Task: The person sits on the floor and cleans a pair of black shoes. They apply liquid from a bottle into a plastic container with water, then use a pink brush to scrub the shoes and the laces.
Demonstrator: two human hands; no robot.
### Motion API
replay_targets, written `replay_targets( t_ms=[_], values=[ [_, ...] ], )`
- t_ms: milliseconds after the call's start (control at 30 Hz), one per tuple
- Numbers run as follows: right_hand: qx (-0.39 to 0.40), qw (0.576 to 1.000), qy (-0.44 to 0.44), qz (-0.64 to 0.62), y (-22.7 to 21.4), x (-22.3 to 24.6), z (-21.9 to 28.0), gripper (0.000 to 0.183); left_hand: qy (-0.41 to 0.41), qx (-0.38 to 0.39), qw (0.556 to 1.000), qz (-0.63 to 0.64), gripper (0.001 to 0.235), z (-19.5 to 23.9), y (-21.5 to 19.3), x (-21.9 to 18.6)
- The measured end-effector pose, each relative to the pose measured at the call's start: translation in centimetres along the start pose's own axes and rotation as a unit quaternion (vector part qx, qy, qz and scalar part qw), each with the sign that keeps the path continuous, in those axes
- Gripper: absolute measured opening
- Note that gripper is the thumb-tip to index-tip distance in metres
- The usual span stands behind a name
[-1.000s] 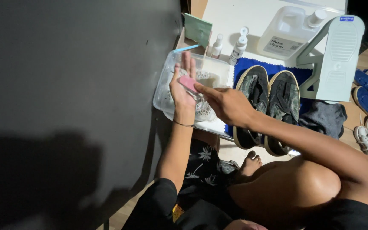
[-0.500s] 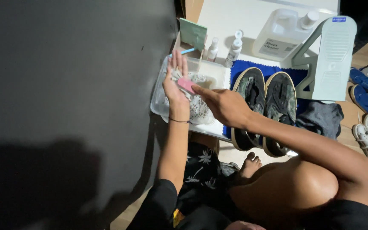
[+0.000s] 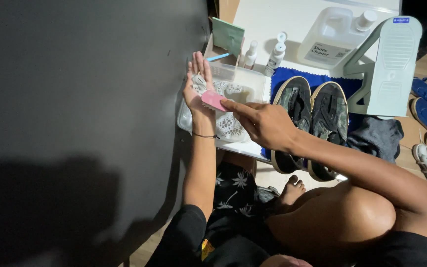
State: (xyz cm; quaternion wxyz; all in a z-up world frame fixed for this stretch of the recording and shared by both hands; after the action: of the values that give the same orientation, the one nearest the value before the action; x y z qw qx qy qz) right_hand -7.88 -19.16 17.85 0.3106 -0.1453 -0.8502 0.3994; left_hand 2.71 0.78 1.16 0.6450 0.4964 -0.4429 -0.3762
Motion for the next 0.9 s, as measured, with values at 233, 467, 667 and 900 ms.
replay_targets(
  t_ms=[233,467,667,900],
  values=[
    [-0.006,1.000,-0.014,0.025,0.3,-0.2,0.2,0.044,-0.019,-0.019,0.999,0.030,0.036,0.7,0.7,1.0],
    [-0.038,0.996,-0.019,0.083,1.0,-1.2,0.1,0.045,-0.024,-0.028,0.999,-0.035,0.034,3.4,2.1,3.5],
    [-0.076,0.984,-0.025,0.158,2.1,-3.6,-0.4,0.045,-0.048,-0.001,0.996,-0.073,0.044,6.4,0.9,6.6],
    [0.001,0.986,-0.015,0.164,1.8,-2.5,-0.2,0.048,-0.042,-0.103,0.988,-0.104,0.049,8.2,3.6,6.0]
  ],
)
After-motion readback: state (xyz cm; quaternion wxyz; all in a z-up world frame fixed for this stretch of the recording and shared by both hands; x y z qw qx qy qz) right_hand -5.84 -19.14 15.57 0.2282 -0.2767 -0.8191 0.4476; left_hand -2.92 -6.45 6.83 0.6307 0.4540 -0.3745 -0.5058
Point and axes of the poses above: each hand's wrist, its own z-axis away from the middle knuckle, its own y-axis out of the palm, x = y × z, the point moved 3 cm from there along -z, towards the middle knuckle, and after that the axes turned 11 degrees about -x, right-handed, at the moved point
